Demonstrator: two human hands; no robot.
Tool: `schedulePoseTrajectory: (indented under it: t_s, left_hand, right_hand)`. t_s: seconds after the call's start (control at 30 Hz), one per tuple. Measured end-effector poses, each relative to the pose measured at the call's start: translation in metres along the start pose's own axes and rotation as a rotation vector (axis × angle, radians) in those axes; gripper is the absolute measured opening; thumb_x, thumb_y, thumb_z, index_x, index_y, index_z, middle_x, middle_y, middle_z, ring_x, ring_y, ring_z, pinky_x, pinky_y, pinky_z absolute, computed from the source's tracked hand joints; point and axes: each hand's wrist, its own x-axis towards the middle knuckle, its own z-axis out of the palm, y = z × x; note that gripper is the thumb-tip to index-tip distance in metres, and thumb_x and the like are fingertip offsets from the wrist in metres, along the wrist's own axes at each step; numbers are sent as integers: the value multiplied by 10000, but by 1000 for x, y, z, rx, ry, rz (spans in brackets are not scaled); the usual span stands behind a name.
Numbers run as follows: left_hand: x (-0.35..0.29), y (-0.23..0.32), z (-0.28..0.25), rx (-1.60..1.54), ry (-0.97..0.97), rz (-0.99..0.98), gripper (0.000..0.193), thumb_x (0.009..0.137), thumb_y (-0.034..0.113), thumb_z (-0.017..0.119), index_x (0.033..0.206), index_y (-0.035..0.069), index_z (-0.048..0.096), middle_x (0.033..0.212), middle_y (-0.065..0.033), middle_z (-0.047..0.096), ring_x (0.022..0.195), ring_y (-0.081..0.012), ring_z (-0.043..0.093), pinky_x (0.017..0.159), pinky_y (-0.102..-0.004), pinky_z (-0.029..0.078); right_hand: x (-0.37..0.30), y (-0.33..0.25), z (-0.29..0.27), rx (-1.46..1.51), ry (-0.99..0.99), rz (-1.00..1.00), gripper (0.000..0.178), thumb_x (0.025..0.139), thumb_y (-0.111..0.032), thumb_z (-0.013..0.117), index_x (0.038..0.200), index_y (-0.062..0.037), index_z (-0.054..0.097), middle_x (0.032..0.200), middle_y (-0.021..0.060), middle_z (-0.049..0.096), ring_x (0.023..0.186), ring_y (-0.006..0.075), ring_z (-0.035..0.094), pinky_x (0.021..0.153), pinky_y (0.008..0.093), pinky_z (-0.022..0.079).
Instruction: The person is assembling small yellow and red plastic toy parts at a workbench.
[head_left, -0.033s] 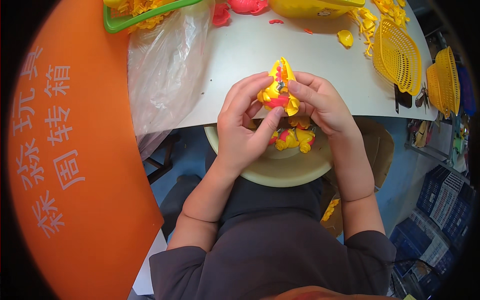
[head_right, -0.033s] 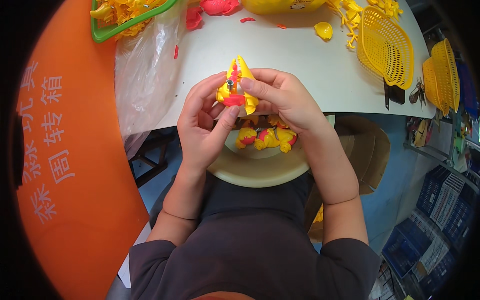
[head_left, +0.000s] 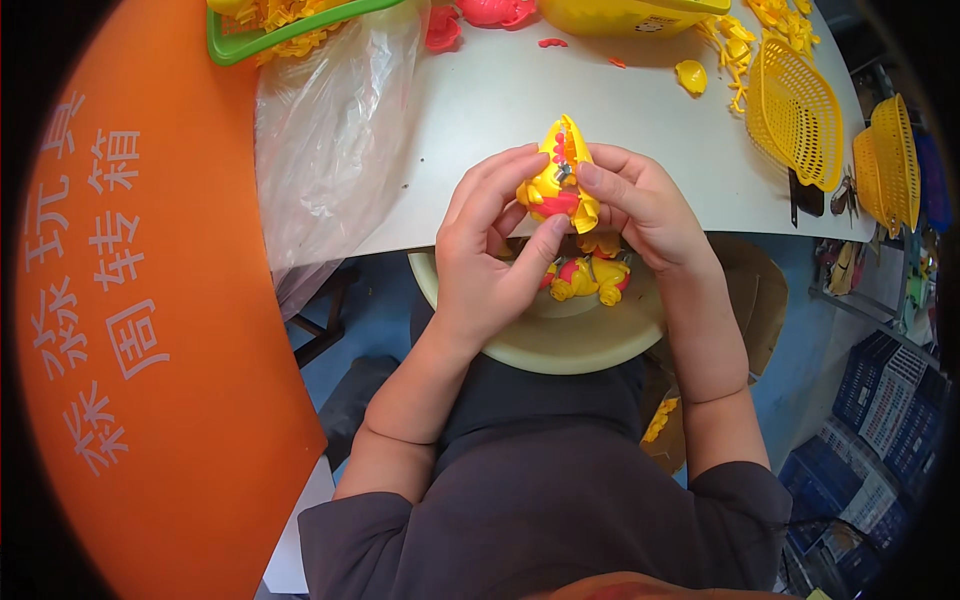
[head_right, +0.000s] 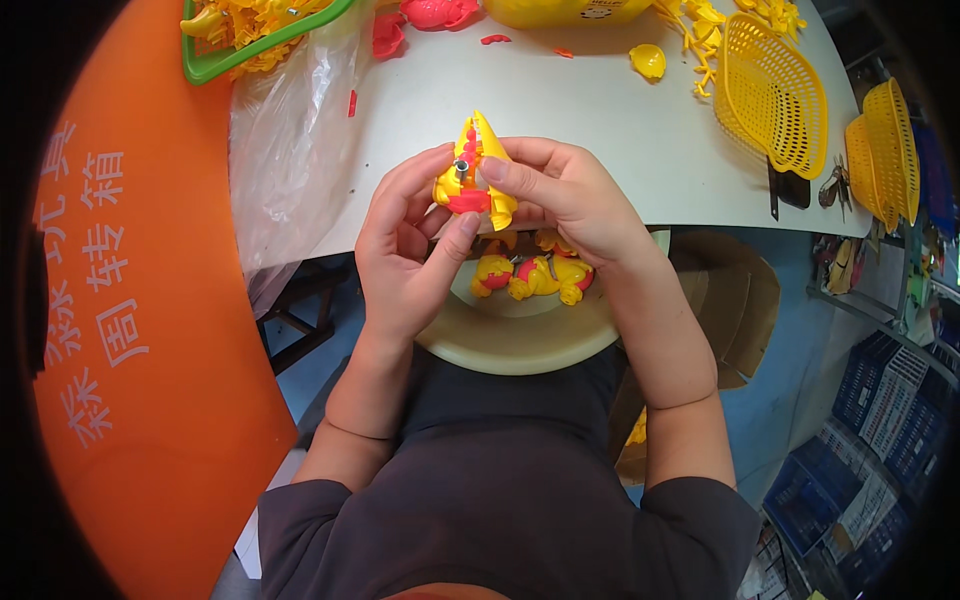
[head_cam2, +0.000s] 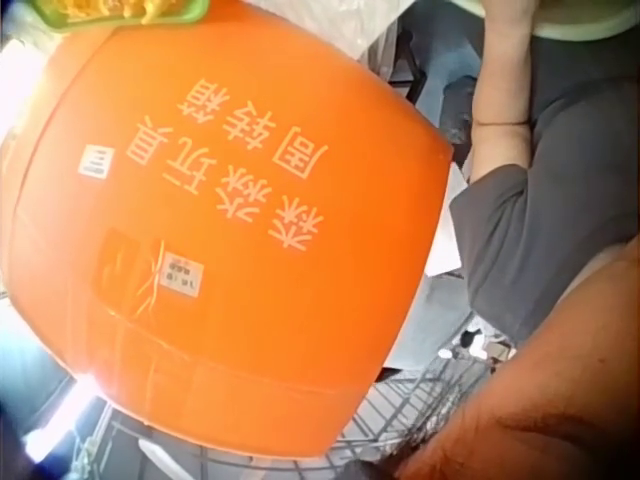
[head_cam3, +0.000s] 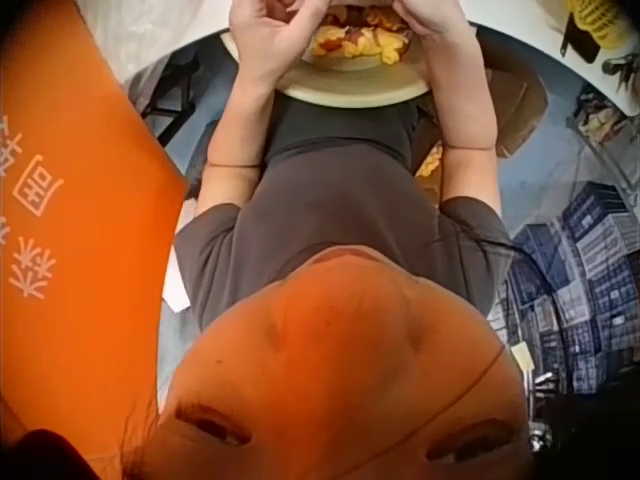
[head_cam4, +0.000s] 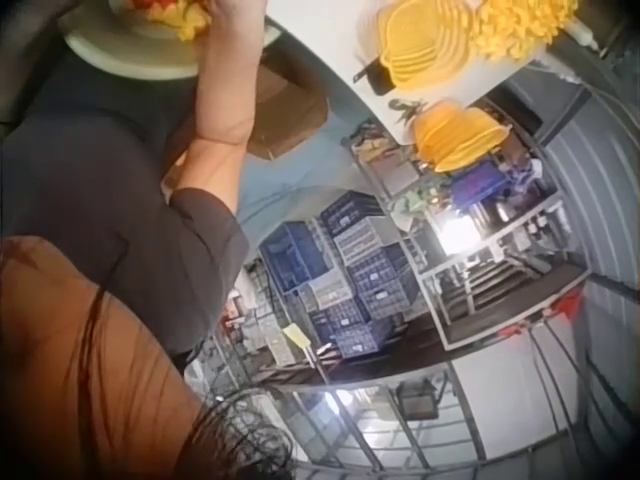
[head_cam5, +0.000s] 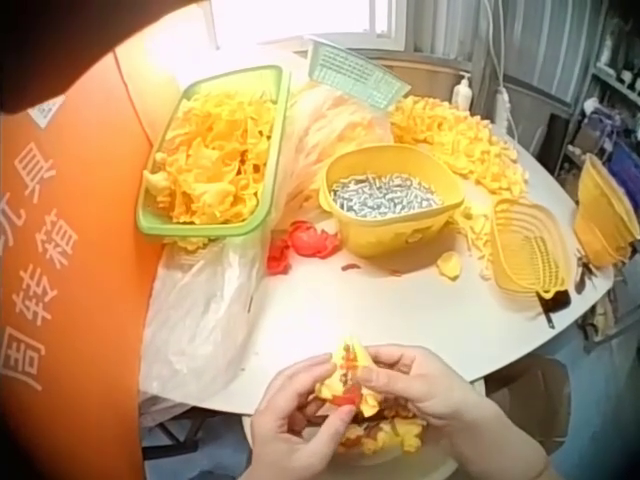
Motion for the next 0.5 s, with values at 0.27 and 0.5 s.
schedulePoseTrajectory:
  t_s: [0.27,0.5]
  left_hand:
    - [-3,12,1,101,-11,36,453,865,-64,675,1303,-17,569,1349,-174,488,1228,-260,568,981,-336,553]
    - [-4,19,2,-19,30,21,463,862,-73,683,1307,-29,564,1338,-176,496,1217,-238,571,964,-320,560]
  right_hand:
    - [-2,3,-3,98,-60,-63,450,981,-173,628,1355,54,521,1210,123,647,1065,168,653,898,314,555]
    - [1,10,-13,296,-187,-102,463,997,-178,595,1377,59,476,1260,154,623,1126,210,643,952,346,542]
